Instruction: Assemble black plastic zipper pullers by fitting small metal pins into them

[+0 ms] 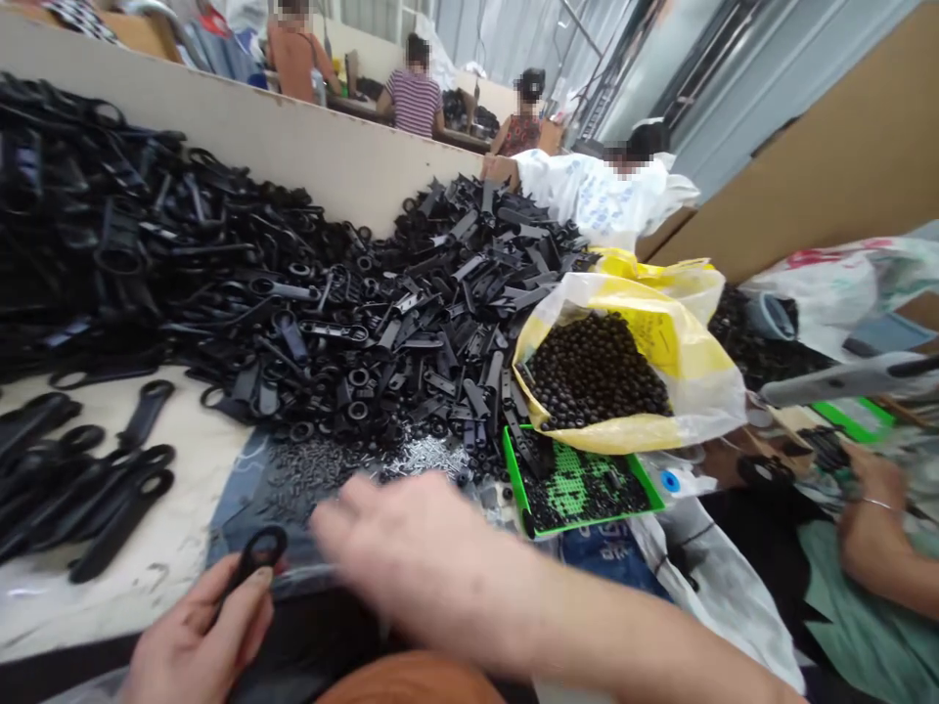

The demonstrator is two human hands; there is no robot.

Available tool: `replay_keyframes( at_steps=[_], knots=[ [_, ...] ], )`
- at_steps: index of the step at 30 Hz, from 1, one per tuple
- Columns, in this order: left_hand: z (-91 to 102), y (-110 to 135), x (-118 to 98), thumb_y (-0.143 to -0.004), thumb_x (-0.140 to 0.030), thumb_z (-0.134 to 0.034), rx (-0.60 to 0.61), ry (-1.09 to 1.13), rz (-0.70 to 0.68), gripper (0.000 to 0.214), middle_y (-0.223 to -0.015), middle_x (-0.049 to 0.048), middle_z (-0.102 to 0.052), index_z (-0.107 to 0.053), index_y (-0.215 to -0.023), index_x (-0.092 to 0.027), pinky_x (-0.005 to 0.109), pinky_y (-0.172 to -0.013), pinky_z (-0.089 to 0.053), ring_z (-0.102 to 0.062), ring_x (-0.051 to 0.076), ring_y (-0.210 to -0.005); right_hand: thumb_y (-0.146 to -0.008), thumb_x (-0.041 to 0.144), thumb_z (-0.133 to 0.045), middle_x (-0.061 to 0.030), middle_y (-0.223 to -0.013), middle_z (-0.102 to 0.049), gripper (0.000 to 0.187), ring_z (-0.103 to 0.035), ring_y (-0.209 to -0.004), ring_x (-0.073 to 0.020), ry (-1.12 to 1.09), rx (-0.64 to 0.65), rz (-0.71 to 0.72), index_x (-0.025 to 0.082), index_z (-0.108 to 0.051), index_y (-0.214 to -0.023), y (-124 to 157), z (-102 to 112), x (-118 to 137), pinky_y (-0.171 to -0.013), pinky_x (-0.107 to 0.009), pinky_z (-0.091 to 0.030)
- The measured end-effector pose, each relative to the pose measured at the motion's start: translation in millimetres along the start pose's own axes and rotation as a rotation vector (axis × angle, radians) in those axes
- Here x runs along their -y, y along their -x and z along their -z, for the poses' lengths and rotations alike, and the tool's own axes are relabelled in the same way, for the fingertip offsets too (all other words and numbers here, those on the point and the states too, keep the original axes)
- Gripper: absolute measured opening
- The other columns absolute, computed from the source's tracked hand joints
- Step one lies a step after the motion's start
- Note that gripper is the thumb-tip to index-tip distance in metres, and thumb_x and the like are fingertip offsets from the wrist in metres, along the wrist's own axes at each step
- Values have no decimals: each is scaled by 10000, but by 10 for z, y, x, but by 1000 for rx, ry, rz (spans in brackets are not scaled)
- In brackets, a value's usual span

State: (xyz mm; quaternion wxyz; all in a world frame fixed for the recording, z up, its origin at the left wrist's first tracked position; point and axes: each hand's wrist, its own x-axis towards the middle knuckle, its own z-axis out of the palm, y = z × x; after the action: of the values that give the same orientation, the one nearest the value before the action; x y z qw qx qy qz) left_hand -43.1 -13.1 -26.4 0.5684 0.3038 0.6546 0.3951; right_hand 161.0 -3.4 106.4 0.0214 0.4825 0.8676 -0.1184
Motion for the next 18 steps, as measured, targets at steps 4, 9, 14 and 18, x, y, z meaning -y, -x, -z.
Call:
replay_keyframes(
  at_steps=[4,9,14,18],
  knots=[
    [-47,73,-263,-595,-502,-889,110,120,107,435,-454,-91,-469,-699,-818,-181,128,-372,-303,-357,77,-451,-1068,276,-507,-40,-1171,-770,267,-718,-1098,-219,103,-145,-393,249,-662,-1283,-46,49,-932,-859,-304,-543],
    [-261,103,-307,-748,-468,-856,320,261,113,478,-717,-5,-681,-735,-1087,-155,196,-564,-430,-526,110,-622,-1042,366,-555,-135,-1069,-787,292,-731,-1051,-287,120,-156,-519,162,-764,-1034,-381,-128,-1500,-831,-336,-512],
    [-255,95,-283,-830,-352,-722,385,422,241,453,-880,79,-743,-711,-1217,-115,272,-655,-451,-602,166,-729,-961,357,-647,-137,-1023,-793,210,-734,-996,-299,59,-188,-618,188,-771,-957,-608,-299,-1575,-783,-336,-493],
    [-201,92,-313,-865,-274,-644,402,501,285,393,-924,104,-755,-699,-1210,-93,288,-694,-440,-617,178,-769,-859,253,-673,-89,-950,-798,94,-731,-932,-291,-90,-256,-689,225,-762,-870,-676,-347,-1599,-712,-319,-469]
  ],
)
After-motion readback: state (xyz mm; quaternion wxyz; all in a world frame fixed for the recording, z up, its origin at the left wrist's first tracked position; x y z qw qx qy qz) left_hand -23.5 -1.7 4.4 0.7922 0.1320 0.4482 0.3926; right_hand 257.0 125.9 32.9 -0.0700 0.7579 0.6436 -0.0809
